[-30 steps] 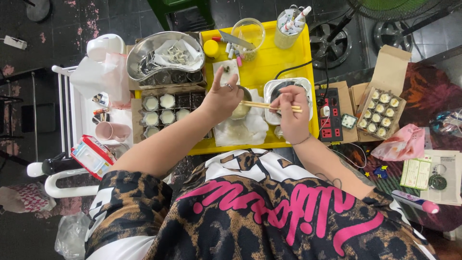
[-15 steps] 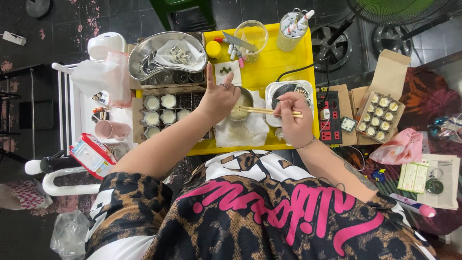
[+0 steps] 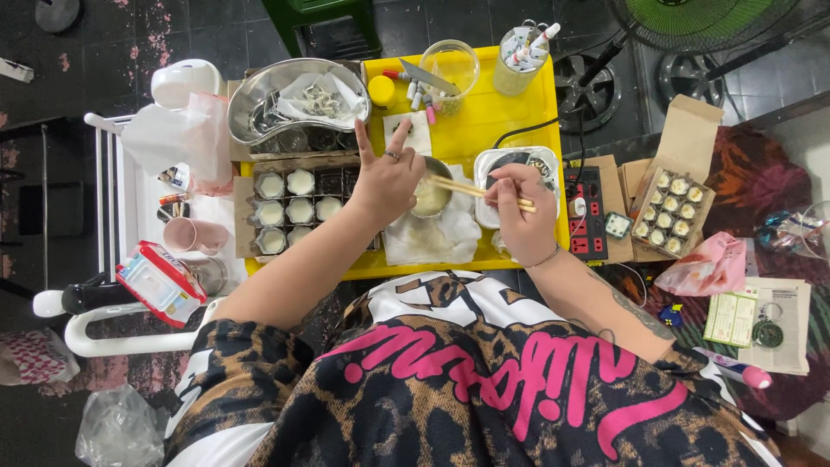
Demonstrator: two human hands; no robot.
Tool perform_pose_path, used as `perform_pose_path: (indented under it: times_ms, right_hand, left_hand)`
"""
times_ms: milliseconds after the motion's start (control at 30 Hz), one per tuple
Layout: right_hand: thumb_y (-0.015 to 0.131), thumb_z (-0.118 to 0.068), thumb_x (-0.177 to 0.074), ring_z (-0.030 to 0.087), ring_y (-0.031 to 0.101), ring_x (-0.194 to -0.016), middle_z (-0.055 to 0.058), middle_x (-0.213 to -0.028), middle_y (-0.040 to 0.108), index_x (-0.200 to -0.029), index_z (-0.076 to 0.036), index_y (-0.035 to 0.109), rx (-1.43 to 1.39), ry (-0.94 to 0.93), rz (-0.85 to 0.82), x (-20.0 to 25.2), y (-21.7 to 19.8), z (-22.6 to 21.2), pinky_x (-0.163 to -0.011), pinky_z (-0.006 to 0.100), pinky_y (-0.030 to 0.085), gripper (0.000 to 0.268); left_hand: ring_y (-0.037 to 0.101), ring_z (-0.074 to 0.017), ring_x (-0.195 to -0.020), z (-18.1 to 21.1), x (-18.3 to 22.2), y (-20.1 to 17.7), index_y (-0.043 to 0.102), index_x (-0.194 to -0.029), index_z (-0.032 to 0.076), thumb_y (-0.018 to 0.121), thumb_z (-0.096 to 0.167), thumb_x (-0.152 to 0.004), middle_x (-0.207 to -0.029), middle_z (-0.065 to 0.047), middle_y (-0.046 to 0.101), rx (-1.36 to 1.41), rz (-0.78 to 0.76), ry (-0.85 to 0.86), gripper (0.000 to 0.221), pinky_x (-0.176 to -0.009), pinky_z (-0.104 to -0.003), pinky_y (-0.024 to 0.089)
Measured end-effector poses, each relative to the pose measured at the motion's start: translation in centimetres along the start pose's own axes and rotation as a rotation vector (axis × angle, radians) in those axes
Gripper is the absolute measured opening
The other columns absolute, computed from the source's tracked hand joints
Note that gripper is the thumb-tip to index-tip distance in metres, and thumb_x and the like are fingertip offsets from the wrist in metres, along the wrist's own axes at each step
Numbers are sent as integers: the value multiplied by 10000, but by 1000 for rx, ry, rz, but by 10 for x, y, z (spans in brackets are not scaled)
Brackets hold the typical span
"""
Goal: The person stirs melted wax in a metal pot with chopsticks, then pours the wax into candle molds arranged in cartons on a yellow tray. They later pick up a finished candle and wipe it clean with a tissue.
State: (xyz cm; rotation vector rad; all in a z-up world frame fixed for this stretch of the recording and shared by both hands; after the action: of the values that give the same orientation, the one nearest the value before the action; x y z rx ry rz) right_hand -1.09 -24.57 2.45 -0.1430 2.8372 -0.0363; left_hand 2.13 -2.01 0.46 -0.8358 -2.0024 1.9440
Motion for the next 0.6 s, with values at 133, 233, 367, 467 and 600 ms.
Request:
perform_pose_path:
  times_ms: [133,233,367,467,600]
  right_hand:
    - [506,-57,-1108,84,662,-761,63,-858,687,-1154,-25,575,83,7,-40,3,6,-1,-722,224,559,89]
    - [508,-54,-1118,85,668,-789,67,-873,682,-1154,-24,589,48,17,-32,6,4,-3,-755,230,569,94]
    - [506,-46,-1111,92,671,-811,71,-903,684,-1162,-22,595,39,31,-47,6,-1,0,-776,238,575,106]
    - [500,-42,-1110,94,671,-803,66,-899,682,-1154,-25,594,33,76,-52,11,-4,9,-773,240,578,105]
    - [490,-34,-1109,101,678,-815,70,-916,681,-1151,-21,592,21,104,-42,14,-3,15,-780,245,583,112]
  left_hand:
    - [347,-353,-1502,-6,0,-14,610,-976,75,809,325,-644,-1059,-75,633,55,-69,-79,461,-1057,-851,-70]
    - [357,-360,-1467,-26,4,-36,606,-986,70,842,495,-665,-1081,-99,641,185,-132,-340,583,-1110,-802,-69]
    - [342,-360,-1457,-70,28,-55,636,-959,124,821,536,-714,-1184,-55,632,383,-72,-699,514,-1121,-793,-60]
    - [331,-391,-1438,-90,56,-44,681,-988,151,838,512,-704,-1248,-55,608,403,59,-726,485,-1130,-775,8]
    - [256,-448,-1427,-90,76,-28,742,-1006,209,884,495,-694,-1296,-61,545,274,44,-630,447,-1124,-770,38]
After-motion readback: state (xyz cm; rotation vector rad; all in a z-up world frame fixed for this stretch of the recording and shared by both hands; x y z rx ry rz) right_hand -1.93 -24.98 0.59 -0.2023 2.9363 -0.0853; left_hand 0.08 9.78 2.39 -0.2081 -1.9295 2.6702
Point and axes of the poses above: each hand's wrist, its own x-axis away from the middle knuckle, its own y-axis out of the palm, z = x × y, the point moved 5 cm from there along -x, towards the middle knuckle
